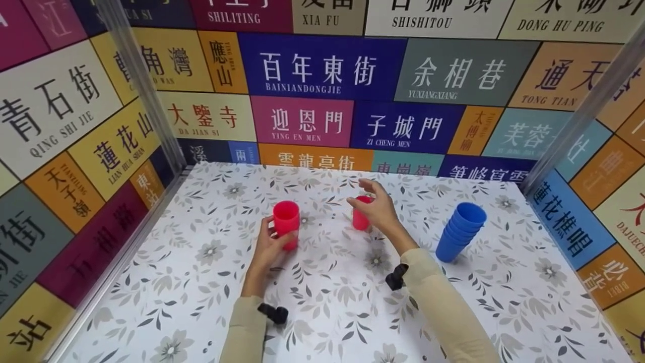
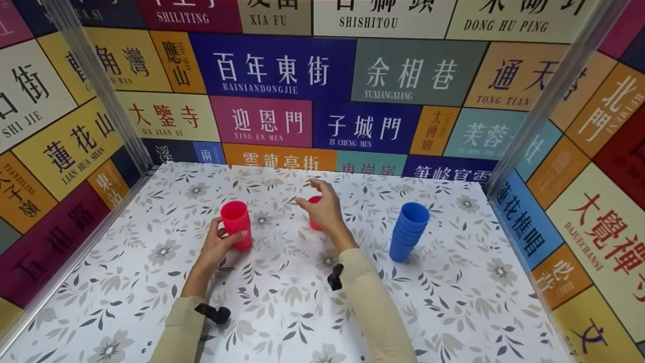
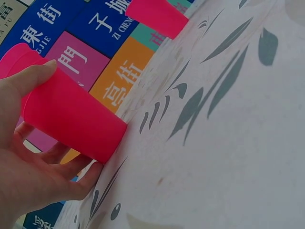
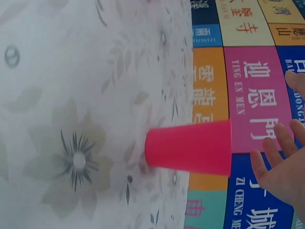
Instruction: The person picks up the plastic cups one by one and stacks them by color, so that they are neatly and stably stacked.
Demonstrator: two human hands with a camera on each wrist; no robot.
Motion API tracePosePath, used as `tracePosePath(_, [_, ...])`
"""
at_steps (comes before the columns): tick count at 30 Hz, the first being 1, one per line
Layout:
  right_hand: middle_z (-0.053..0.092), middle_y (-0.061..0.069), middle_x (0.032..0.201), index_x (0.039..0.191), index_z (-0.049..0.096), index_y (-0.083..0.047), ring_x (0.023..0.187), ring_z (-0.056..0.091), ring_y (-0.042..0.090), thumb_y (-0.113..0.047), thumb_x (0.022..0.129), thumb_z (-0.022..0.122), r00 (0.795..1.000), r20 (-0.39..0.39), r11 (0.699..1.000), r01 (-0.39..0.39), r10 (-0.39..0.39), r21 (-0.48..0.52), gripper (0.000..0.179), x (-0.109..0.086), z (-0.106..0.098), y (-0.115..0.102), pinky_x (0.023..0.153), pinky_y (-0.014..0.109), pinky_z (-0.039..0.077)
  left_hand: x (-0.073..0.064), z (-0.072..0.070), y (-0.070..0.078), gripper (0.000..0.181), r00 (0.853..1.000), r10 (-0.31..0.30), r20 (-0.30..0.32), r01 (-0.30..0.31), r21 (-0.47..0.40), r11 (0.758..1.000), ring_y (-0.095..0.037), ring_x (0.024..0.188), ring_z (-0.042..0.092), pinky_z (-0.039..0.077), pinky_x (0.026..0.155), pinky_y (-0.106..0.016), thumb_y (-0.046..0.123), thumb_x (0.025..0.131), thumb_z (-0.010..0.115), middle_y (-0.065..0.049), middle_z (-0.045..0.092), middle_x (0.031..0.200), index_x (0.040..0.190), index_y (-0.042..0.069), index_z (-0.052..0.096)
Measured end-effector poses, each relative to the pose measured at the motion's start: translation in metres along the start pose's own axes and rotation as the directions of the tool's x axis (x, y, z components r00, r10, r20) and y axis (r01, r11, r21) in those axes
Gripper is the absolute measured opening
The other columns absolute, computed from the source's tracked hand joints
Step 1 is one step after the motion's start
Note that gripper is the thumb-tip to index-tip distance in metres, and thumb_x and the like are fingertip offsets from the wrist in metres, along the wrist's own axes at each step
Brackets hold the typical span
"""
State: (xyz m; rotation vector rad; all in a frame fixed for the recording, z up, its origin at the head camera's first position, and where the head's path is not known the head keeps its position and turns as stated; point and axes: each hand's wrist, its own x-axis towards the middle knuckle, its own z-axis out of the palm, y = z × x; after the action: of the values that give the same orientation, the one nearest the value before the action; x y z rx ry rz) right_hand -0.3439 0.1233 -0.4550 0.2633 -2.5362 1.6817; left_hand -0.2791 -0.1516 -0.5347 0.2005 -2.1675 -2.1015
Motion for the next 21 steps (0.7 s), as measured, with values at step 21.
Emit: tracePosePath(21, [0.043,0.016,0.152,0.150,0.042,-0.012,0.141,0.039,0.033,-0.032,0.086,0.079,0.992,-0.022,0.992,-0.125,0.126,0.026,0.076,0.002,-0.003,0.047,0.116,0.049,0.038,0.000,-0.001,-0.001,0.070,1.000,0.003,-0.006,-0.003,0.006,1.000,-0.037,0.124,0.058,0.051,0.103,-0.046,0.015,0.083,0.078,-0.024,0.056,0.136,0.142,0.012,0.041])
